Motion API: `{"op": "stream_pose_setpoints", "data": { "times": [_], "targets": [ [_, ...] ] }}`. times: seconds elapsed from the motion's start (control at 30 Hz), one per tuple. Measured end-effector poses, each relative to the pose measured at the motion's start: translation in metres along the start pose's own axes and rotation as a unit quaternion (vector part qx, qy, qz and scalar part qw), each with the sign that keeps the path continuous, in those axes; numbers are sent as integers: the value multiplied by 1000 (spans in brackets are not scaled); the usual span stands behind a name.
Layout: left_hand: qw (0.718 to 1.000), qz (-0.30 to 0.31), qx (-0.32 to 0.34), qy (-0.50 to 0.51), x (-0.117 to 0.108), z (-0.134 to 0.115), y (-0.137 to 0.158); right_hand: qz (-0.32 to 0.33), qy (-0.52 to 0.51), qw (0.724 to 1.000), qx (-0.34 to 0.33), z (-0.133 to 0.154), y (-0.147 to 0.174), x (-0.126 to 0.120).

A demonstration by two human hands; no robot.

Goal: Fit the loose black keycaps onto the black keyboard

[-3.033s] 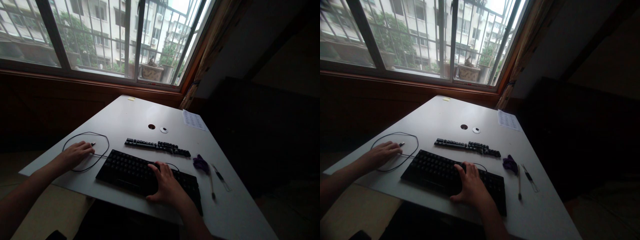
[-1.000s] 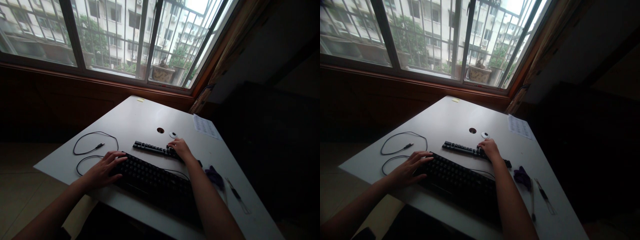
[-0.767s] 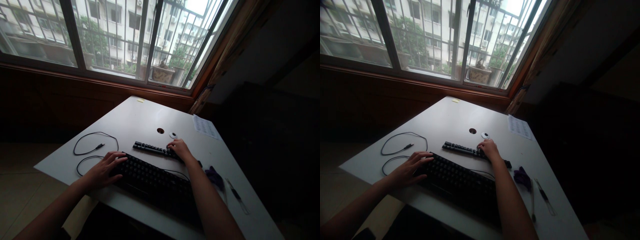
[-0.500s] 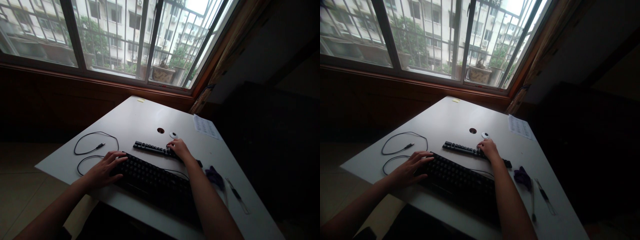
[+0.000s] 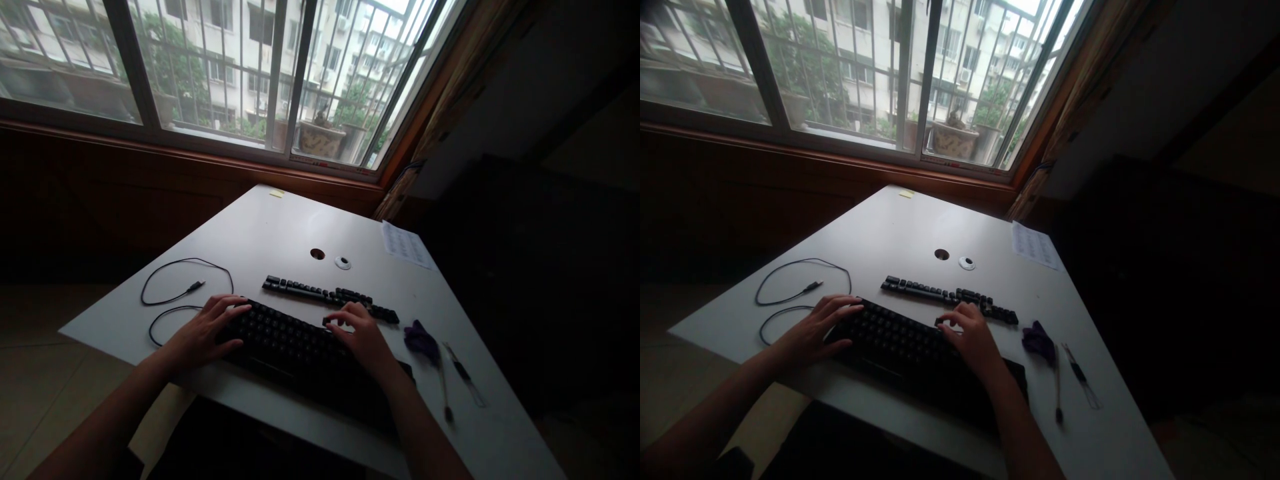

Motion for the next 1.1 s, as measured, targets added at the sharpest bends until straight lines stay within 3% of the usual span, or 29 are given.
{"op": "stream_pose_setpoints", "data": {
  "times": [0.13,0.27,0.77,1.1],
  "targets": [
    [1000,0,-1,-2,1,3,0,-16,-26,999,9,27,46,2],
    [1000,1,-1,-3,3,4,0,-21,-7,1000,-2,43,65,7],
    [1000,-6,0,-5,2,4,0,-33,109,992,-50,65,73,15],
    [1000,-1,2,-5,2,4,-1,-75,182,980,-41,80,80,20]
  ]
}}
Point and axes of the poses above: each hand's wrist, its own y-axis away from the middle knuckle, its own x-axis out of the palm, z = x × y, the point moved 7 cm from there along -y, towards the middle knuckle, and after that the axes turned 7 degrees about -z, right-handed, at the moved point
